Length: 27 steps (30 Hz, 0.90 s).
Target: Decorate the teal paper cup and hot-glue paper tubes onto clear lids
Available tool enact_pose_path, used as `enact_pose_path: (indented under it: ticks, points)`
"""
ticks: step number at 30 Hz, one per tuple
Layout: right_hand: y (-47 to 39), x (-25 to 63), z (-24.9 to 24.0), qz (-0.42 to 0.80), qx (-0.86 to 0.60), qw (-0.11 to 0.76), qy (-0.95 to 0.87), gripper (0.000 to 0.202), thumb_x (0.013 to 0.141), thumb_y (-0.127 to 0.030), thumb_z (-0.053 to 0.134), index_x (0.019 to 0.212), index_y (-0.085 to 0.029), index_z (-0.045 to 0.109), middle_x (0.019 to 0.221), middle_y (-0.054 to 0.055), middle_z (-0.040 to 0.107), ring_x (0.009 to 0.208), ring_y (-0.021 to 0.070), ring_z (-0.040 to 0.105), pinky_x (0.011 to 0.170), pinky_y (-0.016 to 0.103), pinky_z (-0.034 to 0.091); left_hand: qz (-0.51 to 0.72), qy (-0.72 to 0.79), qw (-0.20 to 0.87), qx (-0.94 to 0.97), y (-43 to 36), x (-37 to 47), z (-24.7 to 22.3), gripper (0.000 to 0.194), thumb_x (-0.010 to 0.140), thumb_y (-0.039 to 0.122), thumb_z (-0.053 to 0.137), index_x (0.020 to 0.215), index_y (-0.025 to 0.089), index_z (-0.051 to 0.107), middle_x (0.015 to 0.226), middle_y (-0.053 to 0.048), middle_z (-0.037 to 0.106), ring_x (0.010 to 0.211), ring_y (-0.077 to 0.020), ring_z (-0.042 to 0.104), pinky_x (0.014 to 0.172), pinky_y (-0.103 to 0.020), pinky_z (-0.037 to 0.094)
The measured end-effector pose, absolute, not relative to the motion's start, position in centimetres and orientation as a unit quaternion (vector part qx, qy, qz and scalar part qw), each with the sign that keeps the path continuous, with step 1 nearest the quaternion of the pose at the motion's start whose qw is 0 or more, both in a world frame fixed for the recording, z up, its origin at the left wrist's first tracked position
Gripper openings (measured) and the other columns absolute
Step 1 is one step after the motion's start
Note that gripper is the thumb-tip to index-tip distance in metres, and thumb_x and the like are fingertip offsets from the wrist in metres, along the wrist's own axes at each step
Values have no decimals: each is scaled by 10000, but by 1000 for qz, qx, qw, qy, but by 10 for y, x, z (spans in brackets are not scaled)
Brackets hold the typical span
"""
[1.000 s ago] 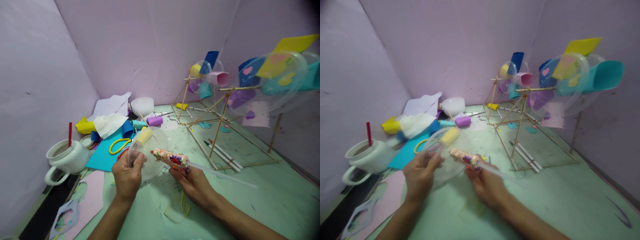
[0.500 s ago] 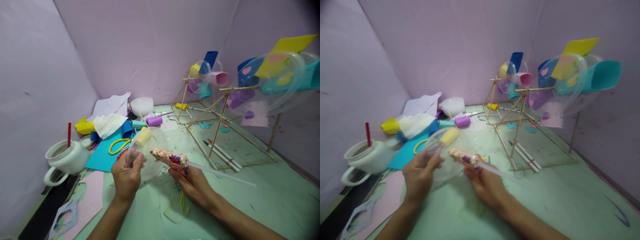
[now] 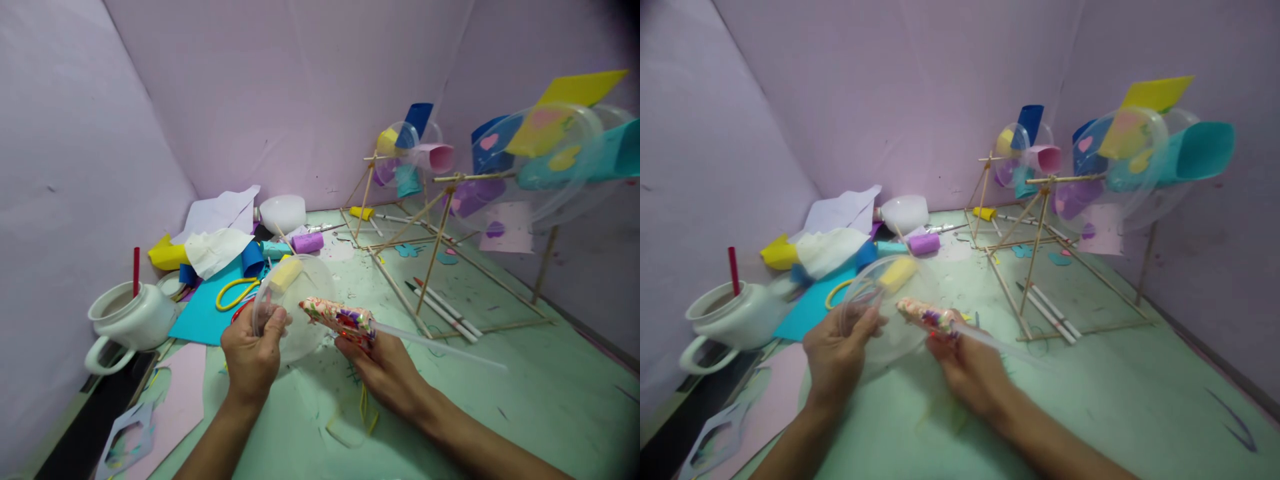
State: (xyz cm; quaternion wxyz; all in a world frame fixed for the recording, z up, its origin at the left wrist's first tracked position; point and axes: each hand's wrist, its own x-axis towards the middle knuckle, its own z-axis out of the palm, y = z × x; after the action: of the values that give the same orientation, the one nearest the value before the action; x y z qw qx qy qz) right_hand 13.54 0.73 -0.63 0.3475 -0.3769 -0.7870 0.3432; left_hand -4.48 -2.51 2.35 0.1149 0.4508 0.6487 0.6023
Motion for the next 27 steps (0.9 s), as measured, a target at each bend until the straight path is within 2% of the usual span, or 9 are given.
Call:
enact_pose_path:
  ticks: [4, 10, 14, 20, 27]
  points:
    - [7, 135, -6, 338, -386, 345, -786, 365, 904, -303, 463, 1242, -243, 587, 1101, 63, 695, 938, 264, 654, 822, 390, 518, 603, 649, 119, 448, -24, -46, 23, 139, 689, 309, 659, 653, 180, 623, 546, 13, 682, 440, -114, 592, 454, -203, 487]
    - [6, 134, -1, 371, -363, 352, -779, 410, 923, -319, 446, 1318, -252, 532, 1230, 66, 646, 1041, 265, 633, 904, 381, 497, 606, 648, 115, 446, -26, -47, 21, 174, 678, 351, 662, 647, 180, 650, 522, 11, 668, 437, -124, 590, 438, -205, 483]
    - [7, 132, 1, 391, -353, 363, -768, 421, 915, -329, 464, 1317, -227, 538, 1242, 89, 639, 1088, 276, 618, 934, 387, 486, 636, 642, 124, 410, -25, -42, 20, 193, 677, 377, 663, 659, 184, 659, 537, 17, 664, 467, -128, 594, 460, -211, 482]
    - [7, 131, -1, 396, -352, 365, -765, 432, 917, -318, 467, 1341, -249, 509, 1260, 87, 627, 1124, 267, 600, 960, 395, 472, 640, 646, 122, 397, -26, -37, 22, 197, 661, 382, 668, 633, 187, 654, 519, 21, 645, 460, -125, 568, 472, -222, 462]
    - [10, 133, 4, 422, -340, 368, -756, 422, 899, -359, 475, 1294, -236, 561, 1215, 91, 653, 1048, 278, 634, 937, 412, 483, 645, 647, 125, 388, -23, -43, 18, 224, 653, 401, 680, 679, 179, 666, 535, 11, 650, 459, -126, 559, 473, -231, 468]
